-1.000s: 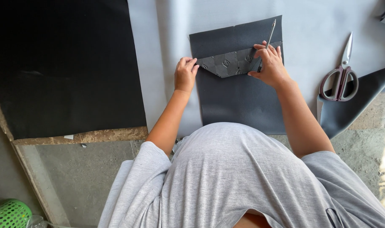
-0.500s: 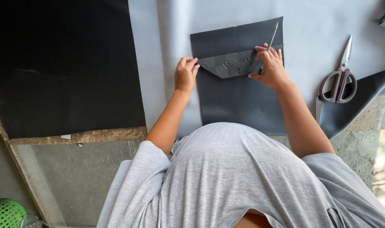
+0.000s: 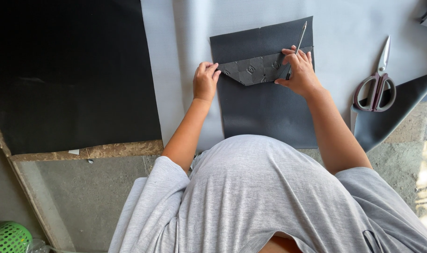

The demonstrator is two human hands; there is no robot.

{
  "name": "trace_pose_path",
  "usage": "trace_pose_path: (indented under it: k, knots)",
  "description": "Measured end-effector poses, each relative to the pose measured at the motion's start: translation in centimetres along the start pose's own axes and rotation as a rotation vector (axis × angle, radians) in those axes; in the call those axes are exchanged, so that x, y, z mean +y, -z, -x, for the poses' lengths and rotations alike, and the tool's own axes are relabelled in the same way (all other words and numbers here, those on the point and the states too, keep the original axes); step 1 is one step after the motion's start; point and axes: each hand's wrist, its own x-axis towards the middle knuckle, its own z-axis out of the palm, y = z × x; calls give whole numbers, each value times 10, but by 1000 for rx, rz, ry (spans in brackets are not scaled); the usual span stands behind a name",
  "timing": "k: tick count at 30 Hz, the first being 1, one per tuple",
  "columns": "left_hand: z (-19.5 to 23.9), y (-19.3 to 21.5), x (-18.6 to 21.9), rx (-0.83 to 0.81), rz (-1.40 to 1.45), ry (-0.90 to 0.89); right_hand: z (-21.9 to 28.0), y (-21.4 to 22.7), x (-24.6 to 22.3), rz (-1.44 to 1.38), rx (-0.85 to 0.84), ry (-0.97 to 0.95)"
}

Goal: Cutting a large piece of grey fabric with scissors and then tracing a template onto a piece of black fabric using a pen.

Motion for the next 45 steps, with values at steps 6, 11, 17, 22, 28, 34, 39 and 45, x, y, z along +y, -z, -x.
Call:
trace_pose_path:
  k: [6,11,17,22,28,34,39,45]
  knots:
    - [0,-7,-7,55,126,-68,-1,6,1,27,-73,44]
    - [-3,-13,-8,15,107,-50,0,6,1,27,-77,42]
    - [-36,-1,40,-31,-122,-255,-1,4,4,34,-77,59]
    - [-68,-26,58,-155,-168,-551,-1,3,5,25,-72,52]
    - [-82,-44,63,-479,-211,-850,2,1,9,47,-72,55]
    - [-113,-31,96,-760,-427,-859,42,13,-23,-167,145,11]
    - [-142,-47,108,-1081,-611,-936,99,6,-72,-518,472,-234]
    - [-160,-45,113,-1193,-449,-1008,71,-29,-132,-788,248,-183]
